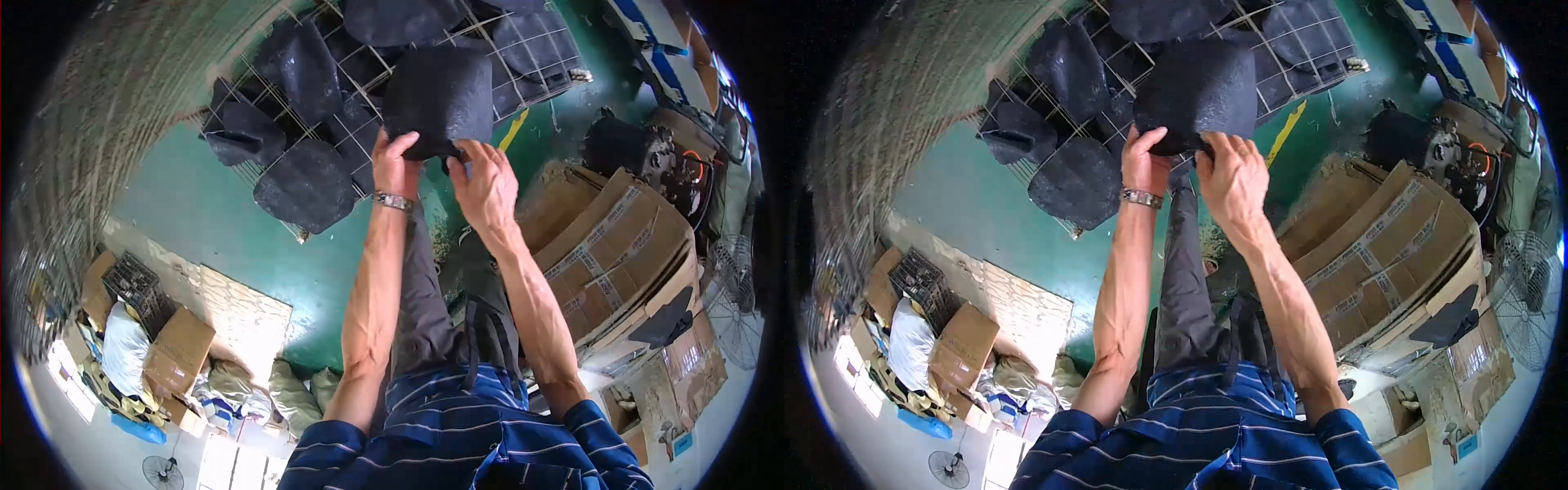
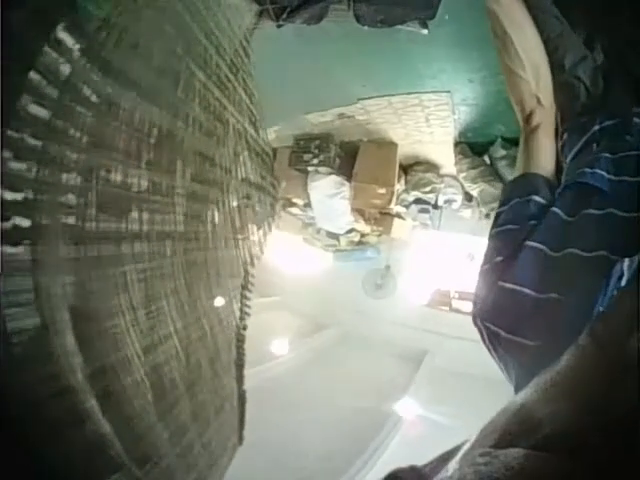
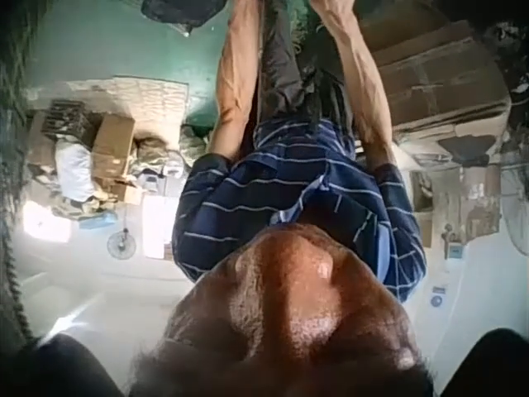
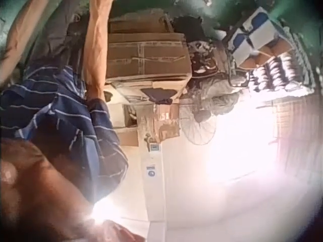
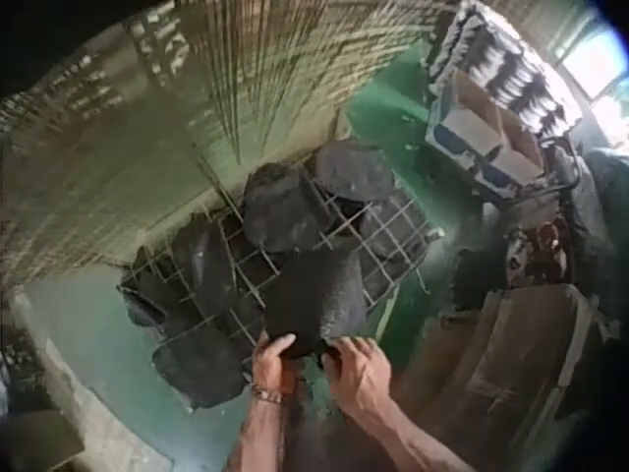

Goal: Picking up black foam material pieces from a workstation and organizing them on a multi-tiered metal rack.

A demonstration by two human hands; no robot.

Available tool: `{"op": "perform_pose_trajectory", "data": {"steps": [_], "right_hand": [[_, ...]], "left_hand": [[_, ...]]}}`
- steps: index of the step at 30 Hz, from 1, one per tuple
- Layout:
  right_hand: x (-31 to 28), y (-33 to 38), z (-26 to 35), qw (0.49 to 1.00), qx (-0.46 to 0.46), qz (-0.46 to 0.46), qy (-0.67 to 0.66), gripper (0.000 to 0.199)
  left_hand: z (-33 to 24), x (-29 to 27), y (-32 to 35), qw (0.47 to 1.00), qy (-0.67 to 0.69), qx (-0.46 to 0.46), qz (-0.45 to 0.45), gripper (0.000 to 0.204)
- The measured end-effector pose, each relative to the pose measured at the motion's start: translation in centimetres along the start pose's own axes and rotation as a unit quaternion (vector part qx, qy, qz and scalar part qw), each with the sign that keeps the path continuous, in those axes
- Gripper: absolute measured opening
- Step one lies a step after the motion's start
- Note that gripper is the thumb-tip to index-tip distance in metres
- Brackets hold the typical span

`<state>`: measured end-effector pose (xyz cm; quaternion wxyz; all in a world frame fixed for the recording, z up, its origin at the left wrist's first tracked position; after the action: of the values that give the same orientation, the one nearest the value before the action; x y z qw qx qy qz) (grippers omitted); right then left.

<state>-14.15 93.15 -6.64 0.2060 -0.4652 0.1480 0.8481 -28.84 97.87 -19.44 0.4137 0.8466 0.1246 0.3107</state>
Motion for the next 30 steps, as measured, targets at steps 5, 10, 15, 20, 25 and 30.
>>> {"op": "perform_pose_trajectory", "data": {"steps": [5,10,15,20,25,30], "right_hand": [[16.4,2.4,-0.8,0.998,-0.023,0.045,-0.03,0.034],[25.0,8.9,-0.8,0.98,0.037,0.171,-0.091,0.046],[22.8,15.2,-9.0,0.976,0.05,0.207,-0.043,0.046],[19.6,18.9,-14.1,0.966,0.097,0.241,-0.01,0.045],[15.0,22.4,-22.1,0.959,0.155,0.232,0.054,0.045],[13.3,24.3,-24.0,0.966,0.138,0.215,0.044,0.045]], "left_hand": [[4.3,-15.5,-13.7,0.994,-0.04,-0.066,-0.073,0.048],[4.4,-34.8,-20.5,0.963,-0.124,-0.055,-0.231,0.031],[12.0,-36.3,-18.4,0.948,-0.033,-0.123,-0.293,0.034],[6.3,-38.8,-17.6,0.931,-0.05,0.007,-0.361,0.046],[1.8,-28.8,-11.4,0.623,-0.632,0.289,-0.358,0.078],[0.9,-22.3,-9.6,0.501,-0.723,0.442,-0.176,0.069]]}}
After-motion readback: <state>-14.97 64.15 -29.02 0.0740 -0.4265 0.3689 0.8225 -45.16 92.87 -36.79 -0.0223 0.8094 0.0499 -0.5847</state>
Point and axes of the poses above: each hand's wrist, its own y-axis away from the middle knuckle, its own x-axis out of the palm, z = x × y, the point moved 10 cm from there along -y, towards the middle knuckle, and after that the axes turned 13 degrees about -z, right-handed, at the moved point
